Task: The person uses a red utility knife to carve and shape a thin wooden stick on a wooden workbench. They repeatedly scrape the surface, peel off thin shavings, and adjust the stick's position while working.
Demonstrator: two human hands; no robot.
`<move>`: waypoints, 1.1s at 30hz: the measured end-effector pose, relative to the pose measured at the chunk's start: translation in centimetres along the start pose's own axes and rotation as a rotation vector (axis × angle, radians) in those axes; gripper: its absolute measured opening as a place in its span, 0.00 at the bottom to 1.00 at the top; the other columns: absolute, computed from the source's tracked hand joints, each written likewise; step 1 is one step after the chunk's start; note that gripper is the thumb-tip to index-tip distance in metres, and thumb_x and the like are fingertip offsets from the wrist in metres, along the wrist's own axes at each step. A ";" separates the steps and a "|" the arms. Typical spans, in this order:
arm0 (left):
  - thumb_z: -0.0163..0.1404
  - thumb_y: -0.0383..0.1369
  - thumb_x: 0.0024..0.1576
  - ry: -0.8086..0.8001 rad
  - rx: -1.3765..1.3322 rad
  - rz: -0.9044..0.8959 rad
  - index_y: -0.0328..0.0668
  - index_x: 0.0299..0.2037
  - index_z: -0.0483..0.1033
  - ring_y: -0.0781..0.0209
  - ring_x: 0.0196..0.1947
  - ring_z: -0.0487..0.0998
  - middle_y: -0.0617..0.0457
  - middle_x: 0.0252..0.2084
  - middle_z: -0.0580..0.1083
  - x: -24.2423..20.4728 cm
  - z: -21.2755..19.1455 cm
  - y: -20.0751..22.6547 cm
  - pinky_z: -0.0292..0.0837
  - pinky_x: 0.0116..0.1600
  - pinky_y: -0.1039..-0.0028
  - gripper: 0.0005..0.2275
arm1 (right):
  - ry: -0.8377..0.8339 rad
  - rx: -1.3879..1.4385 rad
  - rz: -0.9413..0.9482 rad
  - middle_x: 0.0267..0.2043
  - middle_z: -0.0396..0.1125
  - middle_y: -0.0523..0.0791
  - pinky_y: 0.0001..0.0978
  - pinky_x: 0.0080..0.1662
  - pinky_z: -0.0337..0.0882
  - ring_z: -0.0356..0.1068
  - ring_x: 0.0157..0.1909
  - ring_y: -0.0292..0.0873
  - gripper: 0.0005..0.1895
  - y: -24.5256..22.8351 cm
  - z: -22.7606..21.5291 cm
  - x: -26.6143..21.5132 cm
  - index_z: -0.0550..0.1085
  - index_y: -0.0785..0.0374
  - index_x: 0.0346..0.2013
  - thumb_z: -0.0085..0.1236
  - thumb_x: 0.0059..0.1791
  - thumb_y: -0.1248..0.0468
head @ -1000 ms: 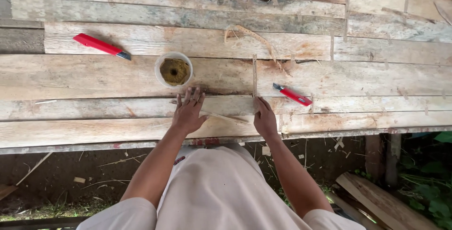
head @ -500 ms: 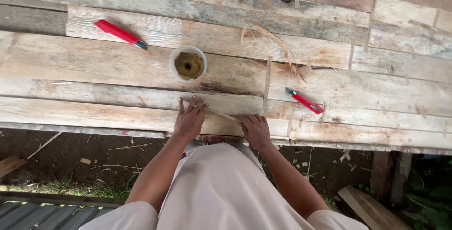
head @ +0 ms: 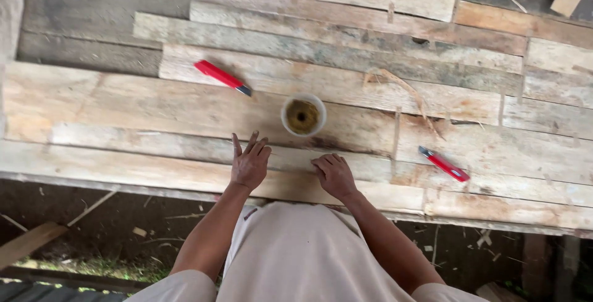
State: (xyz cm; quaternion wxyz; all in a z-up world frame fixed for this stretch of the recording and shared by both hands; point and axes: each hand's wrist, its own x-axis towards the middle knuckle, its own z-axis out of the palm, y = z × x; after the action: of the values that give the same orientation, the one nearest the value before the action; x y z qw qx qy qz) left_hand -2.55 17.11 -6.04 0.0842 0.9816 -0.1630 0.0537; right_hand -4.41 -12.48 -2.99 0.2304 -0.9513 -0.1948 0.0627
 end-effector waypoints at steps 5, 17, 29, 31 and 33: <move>0.53 0.34 0.61 0.086 -0.054 -0.010 0.58 0.44 0.78 0.54 0.69 0.70 0.63 0.59 0.76 2.0 -3.3 -7.5 0.48 0.74 0.27 0.04 | 0.113 0.030 0.015 0.41 0.68 0.42 0.43 0.51 0.75 0.73 0.50 0.47 0.05 -6.4 1.2 5.0 0.76 0.52 0.45 0.53 0.56 0.60; 0.55 0.25 0.55 0.427 -0.457 -0.267 0.50 0.42 0.81 0.52 0.45 0.83 0.56 0.41 0.79 15.3 -2.7 -24.1 0.80 0.50 0.61 0.08 | 0.167 0.282 0.120 0.43 0.71 0.46 0.42 0.47 0.78 0.75 0.48 0.50 0.09 -17.3 1.3 22.5 0.77 0.57 0.49 0.58 0.54 0.66; 0.57 0.21 0.56 0.466 -0.618 -0.166 0.45 0.45 0.82 0.52 0.43 0.81 0.55 0.42 0.76 25.7 -0.2 -28.9 0.78 0.48 0.65 0.10 | 0.427 0.478 0.356 0.38 0.71 0.50 0.47 0.43 0.78 0.76 0.40 0.55 0.15 -13.8 -0.8 37.9 0.77 0.55 0.52 0.62 0.50 0.68; 0.57 0.21 0.56 0.424 -0.670 -0.137 0.45 0.45 0.82 0.51 0.42 0.81 0.54 0.42 0.76 26.9 -0.3 -26.6 0.78 0.48 0.64 0.10 | 0.465 0.548 0.453 0.37 0.72 0.54 0.49 0.44 0.77 0.76 0.41 0.60 0.16 -10.9 -3.0 37.6 0.76 0.58 0.52 0.61 0.50 0.68; 0.57 0.21 0.55 0.390 -0.770 -0.050 0.43 0.42 0.82 0.49 0.41 0.81 0.52 0.39 0.76 27.8 -0.7 -23.7 0.77 0.47 0.63 0.08 | 0.507 0.508 0.754 0.41 0.75 0.50 0.49 0.52 0.76 0.78 0.47 0.56 0.17 -7.0 -5.0 36.2 0.76 0.54 0.53 0.59 0.50 0.62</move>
State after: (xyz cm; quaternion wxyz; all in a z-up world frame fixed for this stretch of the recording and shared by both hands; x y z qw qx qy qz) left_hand 31.34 30.74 -5.12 0.4747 0.8537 -0.1285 0.1715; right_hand 27.42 5.64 3.58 0.4556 -0.8547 0.2446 -0.0460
